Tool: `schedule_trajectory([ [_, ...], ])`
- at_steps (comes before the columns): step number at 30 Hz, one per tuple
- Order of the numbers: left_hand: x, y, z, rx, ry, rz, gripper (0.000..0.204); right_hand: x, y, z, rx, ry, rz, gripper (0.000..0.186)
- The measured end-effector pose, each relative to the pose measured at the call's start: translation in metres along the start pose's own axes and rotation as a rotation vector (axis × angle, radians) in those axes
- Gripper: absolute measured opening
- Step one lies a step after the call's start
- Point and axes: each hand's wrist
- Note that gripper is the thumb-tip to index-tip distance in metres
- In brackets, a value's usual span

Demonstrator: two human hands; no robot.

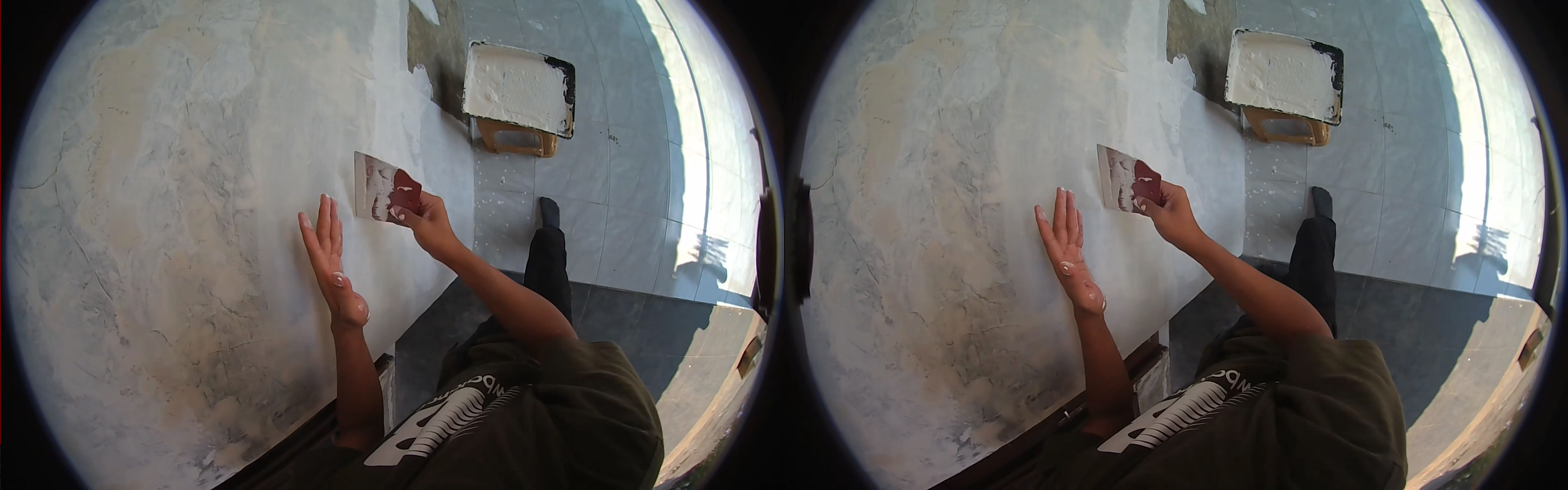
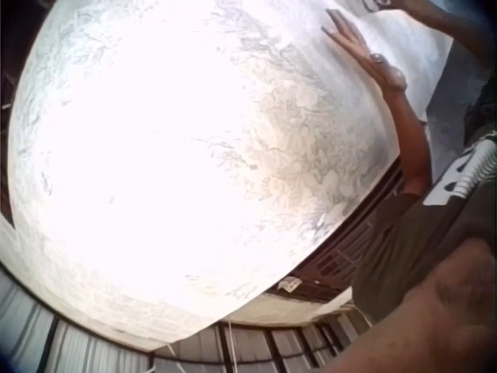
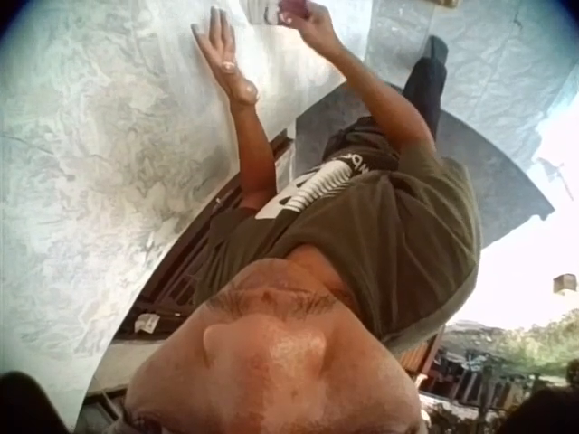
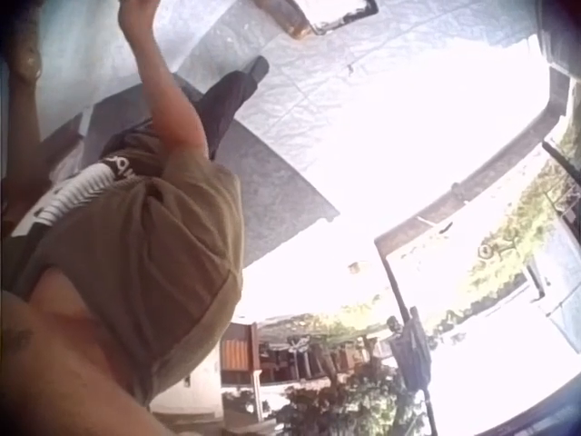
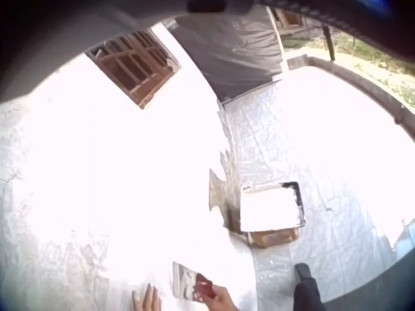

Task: Applying and smoothing wall putty on a wall using a putty knife spatula.

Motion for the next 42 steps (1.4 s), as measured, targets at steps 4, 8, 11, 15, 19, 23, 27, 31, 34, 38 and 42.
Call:
schedule_trajectory([
  [4, -0.008, -0.005, -0.006, -0.018, -0.009, -0.019, 0.098, 0.057, -0.136, -0.002, -0.384, 0.381, 0.120, 0.016],
  [8, -0.011, -0.001, -0.009, -0.033, 0.002, -0.023, 0.094, 0.054, -0.150, -0.075, -0.362, 0.866, 0.403, 0.044],
  [11, -0.010, 0.004, 0.001, -0.070, 0.007, -0.038, 0.093, 0.028, -0.054, -0.103, -0.178, 0.766, 0.768, 0.059],
  [15, -0.006, -0.001, -0.006, -0.023, 0.012, -0.072, 0.093, -0.002, 0.037, -0.032, 0.090, 0.521, 0.529, 0.057],
  [19, 0.004, -0.005, -0.003, 0.018, -0.013, -0.088, 0.091, 0.009, -0.005, -0.010, -0.118, 0.459, 0.354, 0.048],
  [23, 0.005, -0.006, -0.009, 0.014, -0.020, -0.046, 0.090, 0.043, -0.101, -0.003, -0.289, 0.564, 0.469, 0.047],
  [27, 0.008, -0.005, -0.014, 0.012, -0.021, -0.004, 0.090, 0.069, -0.175, -0.015, -0.287, 0.644, 0.546, 0.049],
  [31, 0.011, -0.004, -0.016, 0.004, -0.014, 0.012, 0.092, 0.040, -0.178, -0.020, -0.204, 0.660, 0.813, 0.053],
  [34, 0.012, -0.003, -0.016, -0.004, -0.008, 0.037, 0.093, -0.004, -0.106, -0.018, -0.105, 0.682, 0.762, 0.058],
  [38, 0.013, -0.005, -0.020, 0.010, 0.006, 0.024, 0.093, -0.024, -0.008, 0.004, 0.132, 0.566, 0.308, 0.055],
  [42, 0.011, -0.009, -0.025, 0.033, 0.001, -0.014, 0.093, 0.015, -0.079, 0.003, -0.237, 0.201, 0.200, 0.016],
])
Point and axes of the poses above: each hand's wrist, its own y-axis away from the middle knuckle, its own z-axis out of the back of the hand, x = y × z, and after that the axes turned 2 degrees about -x, right-handed
